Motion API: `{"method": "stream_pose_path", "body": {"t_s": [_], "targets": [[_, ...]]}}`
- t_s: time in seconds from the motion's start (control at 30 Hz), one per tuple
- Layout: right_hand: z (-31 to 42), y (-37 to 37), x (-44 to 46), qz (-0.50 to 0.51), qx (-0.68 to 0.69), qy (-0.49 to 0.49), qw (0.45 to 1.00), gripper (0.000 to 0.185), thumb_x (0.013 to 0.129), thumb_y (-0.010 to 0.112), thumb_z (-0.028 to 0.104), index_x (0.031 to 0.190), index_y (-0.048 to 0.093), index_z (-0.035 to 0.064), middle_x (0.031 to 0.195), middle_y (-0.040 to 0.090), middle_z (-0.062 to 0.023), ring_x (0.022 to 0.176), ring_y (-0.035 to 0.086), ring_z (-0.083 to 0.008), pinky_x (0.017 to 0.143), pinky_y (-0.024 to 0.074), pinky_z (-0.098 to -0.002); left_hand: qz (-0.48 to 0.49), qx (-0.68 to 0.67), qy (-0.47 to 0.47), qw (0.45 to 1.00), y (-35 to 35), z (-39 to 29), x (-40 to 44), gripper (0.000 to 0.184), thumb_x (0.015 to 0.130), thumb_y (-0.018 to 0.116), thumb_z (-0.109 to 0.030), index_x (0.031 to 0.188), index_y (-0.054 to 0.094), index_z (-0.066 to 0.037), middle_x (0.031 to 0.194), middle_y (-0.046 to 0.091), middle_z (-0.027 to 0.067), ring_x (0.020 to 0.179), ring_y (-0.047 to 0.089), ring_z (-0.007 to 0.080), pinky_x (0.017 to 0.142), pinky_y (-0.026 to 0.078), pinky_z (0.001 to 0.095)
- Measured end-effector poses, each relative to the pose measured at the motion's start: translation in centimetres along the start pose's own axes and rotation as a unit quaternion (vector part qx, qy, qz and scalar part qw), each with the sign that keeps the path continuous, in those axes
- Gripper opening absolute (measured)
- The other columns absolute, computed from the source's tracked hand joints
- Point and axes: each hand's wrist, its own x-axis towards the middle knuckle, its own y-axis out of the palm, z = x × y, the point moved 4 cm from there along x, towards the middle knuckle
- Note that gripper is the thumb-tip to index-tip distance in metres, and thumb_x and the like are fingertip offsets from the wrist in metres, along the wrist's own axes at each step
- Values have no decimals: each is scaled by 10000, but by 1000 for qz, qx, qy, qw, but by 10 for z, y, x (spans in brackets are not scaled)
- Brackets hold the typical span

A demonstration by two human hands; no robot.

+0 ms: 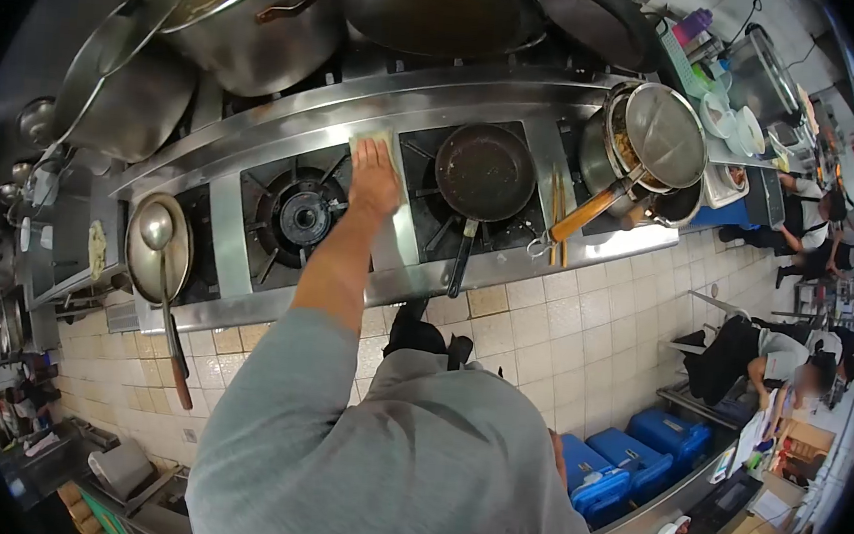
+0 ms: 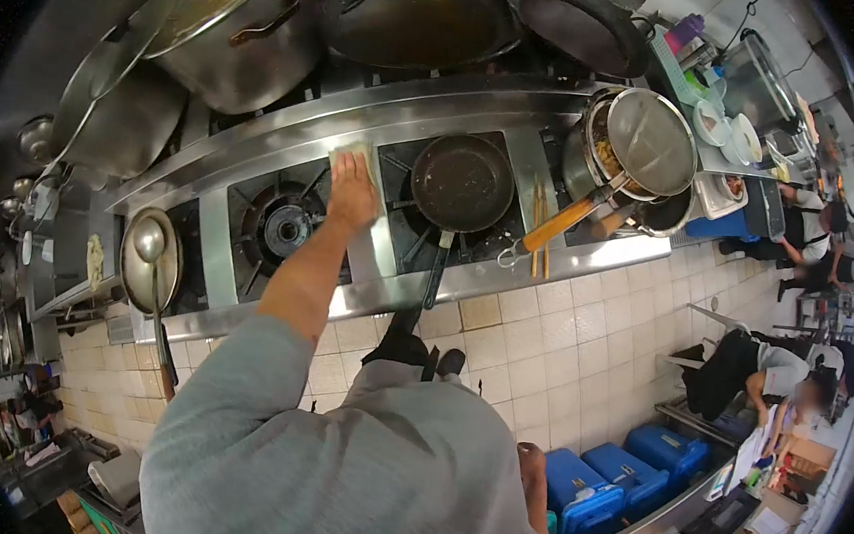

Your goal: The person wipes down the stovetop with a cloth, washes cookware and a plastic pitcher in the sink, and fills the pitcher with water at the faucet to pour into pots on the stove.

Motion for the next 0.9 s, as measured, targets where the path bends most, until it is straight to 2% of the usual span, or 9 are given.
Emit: {"method": "stream_pose_path", "body": {"t_s": [0.1,0.2,0.27,0.5,0.53,0.6,0.7,0.8,0.9], "targets": [[-6,10,-4,5,-43,-6,999,332,869,599,298,972,702,0,857,711,-181,851,693,-343,737,541,-414,22,15,13,1000,2,12,51,677,934,413,-261,1483,202,73,1546,196,278,1452,146,412,1196,78,483],[98,-48,-7,103,22,159,982,308,877,595,272,987,696,2,866,710,-188,818,706,-322,689,548,-407,24,12,20,999,17,14,54,701,928,442,-276,1495,190,50,1554,163,286,1459,119,414,1196,64,480],[96,-40,19,41,-59,83,994,280,891,583,220,1009,673,-17,864,704,-194,748,713,-268,629,552,-375,3,-3,24,1000,12,13,55,694,929,442,-270,1492,196,52,1548,169,293,1454,119,426,1195,60,484],[229,-76,151,-45,232,-22,971,230,959,545,181,1051,627,-13,846,672,-97,711,665,-162,576,530,-289,-5,-64,114,991,-21,-40,-80,618,918,454,-197,1438,285,93,1475,270,351,1407,216,474,1185,130,516],[221,-71,192,-92,184,-113,972,214,937,596,188,1024,629,-5,830,674,-96,698,646,-163,602,523,-297,19,-72,112,991,-31,-52,-108,619,922,456,-201,1439,283,93,1477,264,352,1408,211,475,1186,125,518],[303,-111,204,-210,120,-171,955,252,855,684,236,950,648,5,746,658,-161,718,650,-295,672,513,-379,44,-87,94,991,-15,-66,-159,649,924,489,-238,1440,279,94,1479,252,355,1409,203,478,1185,122,519],[344,-130,246,-268,-28,-182,946,360,828,711,294,1047,608,28,946,589,-216,900,597,-412,779,498,-477,83,-84,74,990,-21,-76,-211,716,921,540,-319,1442,274,94,1481,245,353,1406,204,479,1183,127,518],[369,-144,252,-162,-71,-74,981,422,833,701,279,1137,556,24,1101,538,-254,963,565,-446,826,481,-504,89,-71,55,992,-21,-66,-242,797,901,579,-404,1442,271,94,1484,238,349,1405,207,473,1180,136,515],[317,-121,302,-144,-54,-156,976,381,856,643,214,1151,526,4,1120,534,-244,1009,559,-449,834,477,-508,96,-10,-3,995,-20,-52,-258,882,879,596,-482,1455,246,86,1504,214,329,1420,180,457,1180,140,505]]}}
